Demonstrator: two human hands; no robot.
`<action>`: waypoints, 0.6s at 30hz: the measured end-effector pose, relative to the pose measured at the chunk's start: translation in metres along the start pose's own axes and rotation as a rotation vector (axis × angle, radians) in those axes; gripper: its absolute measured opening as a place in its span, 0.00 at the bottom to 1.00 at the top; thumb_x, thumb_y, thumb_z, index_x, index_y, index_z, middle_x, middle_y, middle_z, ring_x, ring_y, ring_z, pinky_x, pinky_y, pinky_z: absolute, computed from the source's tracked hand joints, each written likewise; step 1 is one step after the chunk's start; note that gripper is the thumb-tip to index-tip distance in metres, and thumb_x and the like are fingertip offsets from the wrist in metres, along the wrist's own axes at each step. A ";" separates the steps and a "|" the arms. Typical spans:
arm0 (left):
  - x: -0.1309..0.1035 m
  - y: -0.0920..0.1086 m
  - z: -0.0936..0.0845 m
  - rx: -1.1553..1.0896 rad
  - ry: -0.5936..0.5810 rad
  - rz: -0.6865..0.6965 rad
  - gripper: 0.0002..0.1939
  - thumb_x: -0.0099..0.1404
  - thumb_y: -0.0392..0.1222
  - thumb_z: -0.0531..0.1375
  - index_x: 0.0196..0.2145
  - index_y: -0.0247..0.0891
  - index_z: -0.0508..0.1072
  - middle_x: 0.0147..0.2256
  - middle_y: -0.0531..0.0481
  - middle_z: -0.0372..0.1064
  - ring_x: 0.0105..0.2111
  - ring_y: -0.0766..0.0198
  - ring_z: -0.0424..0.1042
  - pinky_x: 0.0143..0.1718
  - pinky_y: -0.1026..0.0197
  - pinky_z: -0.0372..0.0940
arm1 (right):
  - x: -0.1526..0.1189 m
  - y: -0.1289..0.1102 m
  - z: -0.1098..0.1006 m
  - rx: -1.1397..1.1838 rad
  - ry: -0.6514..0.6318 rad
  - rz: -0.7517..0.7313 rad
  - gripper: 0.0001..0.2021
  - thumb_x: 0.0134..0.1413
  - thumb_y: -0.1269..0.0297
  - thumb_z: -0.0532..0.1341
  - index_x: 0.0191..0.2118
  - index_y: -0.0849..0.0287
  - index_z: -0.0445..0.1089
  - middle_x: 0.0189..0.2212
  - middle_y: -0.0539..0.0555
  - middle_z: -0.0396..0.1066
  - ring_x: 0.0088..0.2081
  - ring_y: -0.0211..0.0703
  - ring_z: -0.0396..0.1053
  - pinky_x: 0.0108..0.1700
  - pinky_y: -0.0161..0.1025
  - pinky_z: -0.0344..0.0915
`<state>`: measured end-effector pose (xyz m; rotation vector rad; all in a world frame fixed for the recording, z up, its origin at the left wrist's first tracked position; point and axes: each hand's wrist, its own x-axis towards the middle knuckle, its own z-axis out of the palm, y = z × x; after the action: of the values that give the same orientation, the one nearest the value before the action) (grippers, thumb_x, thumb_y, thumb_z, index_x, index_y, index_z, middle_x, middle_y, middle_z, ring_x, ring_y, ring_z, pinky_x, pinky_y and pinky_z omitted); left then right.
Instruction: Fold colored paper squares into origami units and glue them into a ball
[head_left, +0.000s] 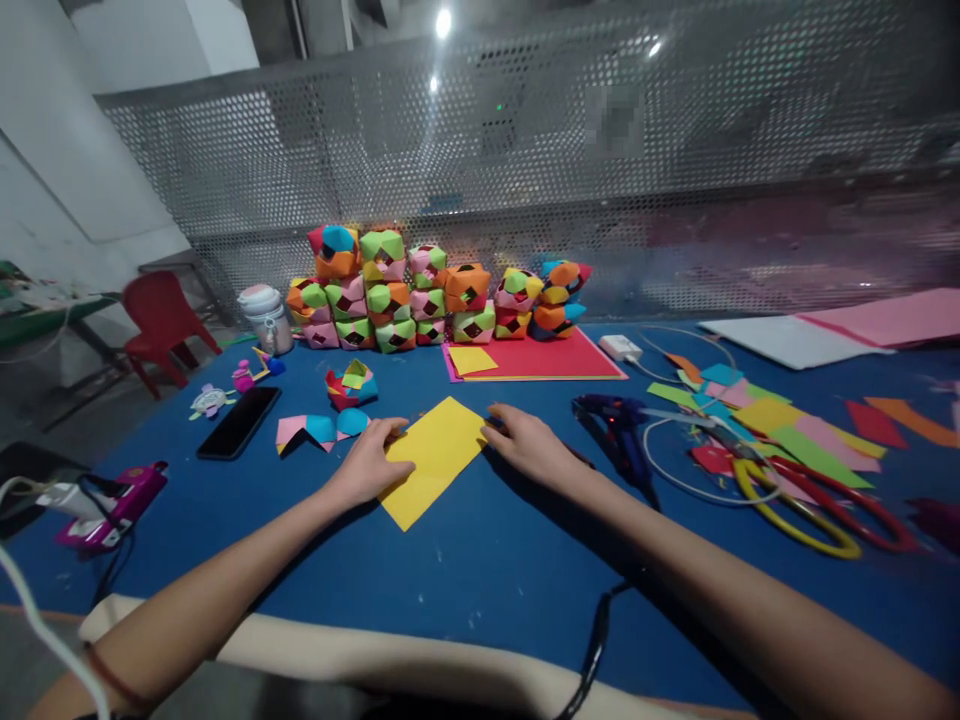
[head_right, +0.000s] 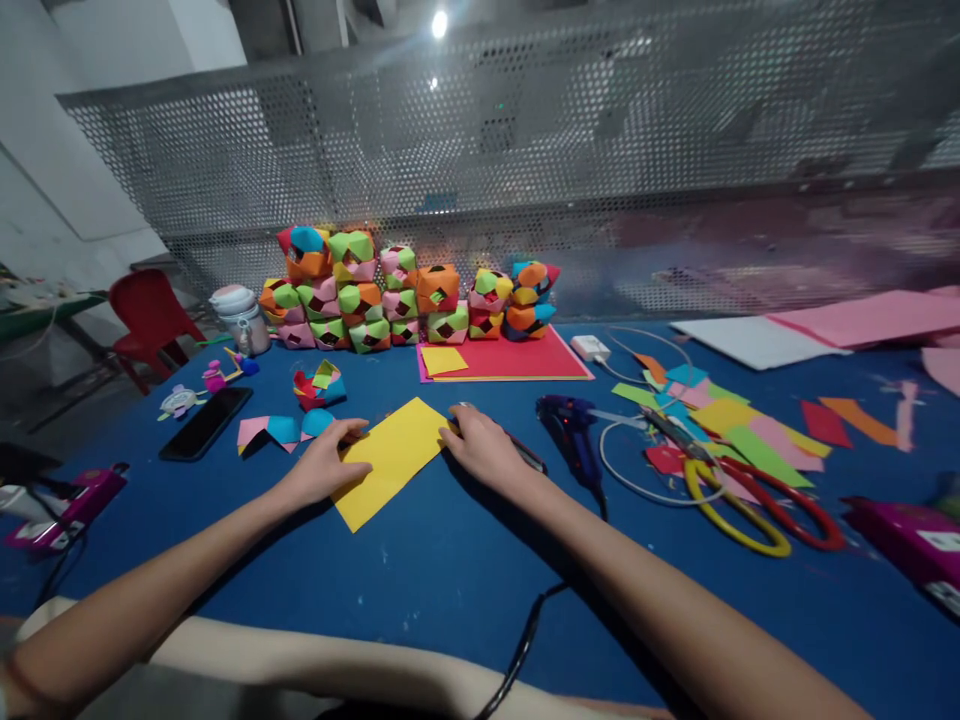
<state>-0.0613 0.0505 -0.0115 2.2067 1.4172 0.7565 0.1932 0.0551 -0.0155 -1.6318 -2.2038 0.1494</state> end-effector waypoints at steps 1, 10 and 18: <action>-0.001 0.000 0.001 -0.004 0.001 0.003 0.27 0.52 0.39 0.61 0.50 0.36 0.64 0.42 0.44 0.66 0.43 0.57 0.68 0.44 0.54 0.66 | 0.006 0.000 0.002 0.013 -0.013 0.003 0.14 0.57 0.64 0.53 0.46 0.64 0.65 0.41 0.61 0.71 0.41 0.45 0.68 0.39 0.36 0.60; 0.005 0.008 0.002 0.039 -0.012 -0.037 0.26 0.51 0.35 0.61 0.49 0.35 0.66 0.41 0.43 0.66 0.39 0.56 0.68 0.39 0.54 0.66 | 0.041 0.008 0.016 0.117 -0.124 0.128 0.11 0.43 0.68 0.60 0.37 0.63 0.70 0.31 0.58 0.73 0.32 0.44 0.68 0.29 0.34 0.57; 0.000 0.010 0.004 -0.145 0.059 -0.082 0.31 0.52 0.41 0.61 0.54 0.35 0.60 0.51 0.40 0.62 0.46 0.55 0.66 0.46 0.54 0.63 | 0.040 -0.008 -0.002 0.345 -0.061 0.015 0.05 0.48 0.65 0.57 0.27 0.59 0.69 0.26 0.51 0.71 0.29 0.38 0.66 0.30 0.32 0.57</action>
<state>-0.0521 0.0459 -0.0086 2.0205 1.4241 0.8735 0.1773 0.0897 -0.0011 -1.4675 -2.0684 0.5570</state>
